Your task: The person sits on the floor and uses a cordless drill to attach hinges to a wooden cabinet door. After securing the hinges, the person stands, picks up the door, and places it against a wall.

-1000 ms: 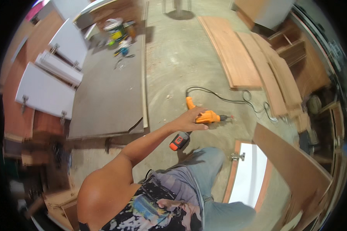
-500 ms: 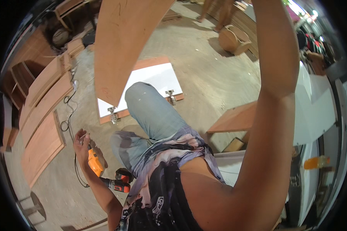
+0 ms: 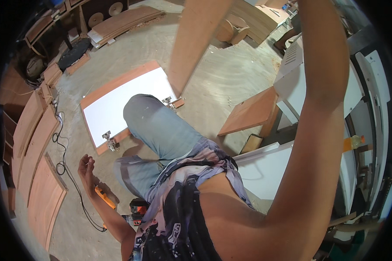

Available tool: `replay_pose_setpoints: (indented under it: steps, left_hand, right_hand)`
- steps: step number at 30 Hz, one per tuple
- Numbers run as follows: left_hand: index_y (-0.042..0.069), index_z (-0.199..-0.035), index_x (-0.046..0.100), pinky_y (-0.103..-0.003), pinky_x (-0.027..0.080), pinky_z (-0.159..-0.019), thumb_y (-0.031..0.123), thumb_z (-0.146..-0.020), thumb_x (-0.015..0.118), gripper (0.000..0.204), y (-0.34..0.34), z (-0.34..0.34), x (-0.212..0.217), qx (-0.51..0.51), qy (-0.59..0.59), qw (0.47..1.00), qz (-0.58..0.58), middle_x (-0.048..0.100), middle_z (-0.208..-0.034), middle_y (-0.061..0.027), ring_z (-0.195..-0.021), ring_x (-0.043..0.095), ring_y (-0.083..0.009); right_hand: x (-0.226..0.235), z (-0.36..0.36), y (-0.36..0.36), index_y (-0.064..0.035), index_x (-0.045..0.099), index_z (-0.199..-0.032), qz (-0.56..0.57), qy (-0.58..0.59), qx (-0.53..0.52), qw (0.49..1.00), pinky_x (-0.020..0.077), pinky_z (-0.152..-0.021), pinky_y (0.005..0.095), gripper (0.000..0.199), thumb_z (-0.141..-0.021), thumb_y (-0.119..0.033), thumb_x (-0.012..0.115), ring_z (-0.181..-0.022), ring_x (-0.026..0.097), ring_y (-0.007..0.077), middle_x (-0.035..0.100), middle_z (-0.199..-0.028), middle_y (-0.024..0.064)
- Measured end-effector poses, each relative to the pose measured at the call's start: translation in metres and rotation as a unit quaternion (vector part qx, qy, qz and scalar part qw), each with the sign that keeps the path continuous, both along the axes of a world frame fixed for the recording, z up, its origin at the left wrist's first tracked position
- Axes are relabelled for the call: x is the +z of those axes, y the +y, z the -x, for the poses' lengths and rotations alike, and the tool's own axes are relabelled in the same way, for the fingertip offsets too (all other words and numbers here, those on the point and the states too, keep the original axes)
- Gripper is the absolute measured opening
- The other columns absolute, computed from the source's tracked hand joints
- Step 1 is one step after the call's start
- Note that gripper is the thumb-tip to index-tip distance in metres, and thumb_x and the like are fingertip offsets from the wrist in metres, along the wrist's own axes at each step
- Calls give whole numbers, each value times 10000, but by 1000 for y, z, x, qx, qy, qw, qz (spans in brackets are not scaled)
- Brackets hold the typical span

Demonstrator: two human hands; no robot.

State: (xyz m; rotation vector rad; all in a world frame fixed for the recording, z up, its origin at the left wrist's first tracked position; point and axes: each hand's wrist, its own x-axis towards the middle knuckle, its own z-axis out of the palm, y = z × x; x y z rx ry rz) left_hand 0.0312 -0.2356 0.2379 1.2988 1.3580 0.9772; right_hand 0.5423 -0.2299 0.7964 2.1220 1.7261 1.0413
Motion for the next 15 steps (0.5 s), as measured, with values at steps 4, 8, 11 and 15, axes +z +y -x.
replay_pose_setpoints:
  steps: [4, 8, 11, 15]
  left_hand:
    - [-44, -1278, 537, -289, 461, -849, 260, -907, 674, 499, 6, 5, -26, -21, 23, 999, 6, 624, -1084, -94, -986, 583, -156]
    - [-44, -1260, 550, -269, 459, -798, 272, -903, 668, 491, 13, -10, -38, -32, 22, 999, 4, 623, -1033, -65, -949, 581, -135]
    - [-42, -1245, 564, -273, 466, -801, 275, -901, 671, 480, 30, -17, -37, -68, 54, 996, 3, 625, -1019, -62, -929, 589, -132]
    - [-44, -1252, 566, -268, 473, -801, 262, -904, 671, 475, 63, -26, -23, -120, 78, 990, -12, 624, -1009, -64, -901, 588, -126]
  right_hand:
    - [-47, -82, 18, -49, 658, -1051, 22, 230, -127, 965, 530, -564, 361, 310, -827, -260, 613, -659, 666, 218, 672, -711, 108]
    - [-95, -171, -27, -38, 663, -1056, 86, -90, 58, 990, 549, -645, 391, 379, -827, -339, 637, -722, 682, 290, 695, -763, 146]
    - [-127, -121, -77, -30, 687, -1013, -70, -108, 117, 985, 524, -696, 428, 425, -803, -399, 684, -768, 677, 334, 695, -804, 185]
    - [-114, -48, -120, -11, 695, -953, -50, 159, -111, 980, 493, -678, 449, 449, -781, -425, 714, -766, 667, 343, 672, -804, 221]
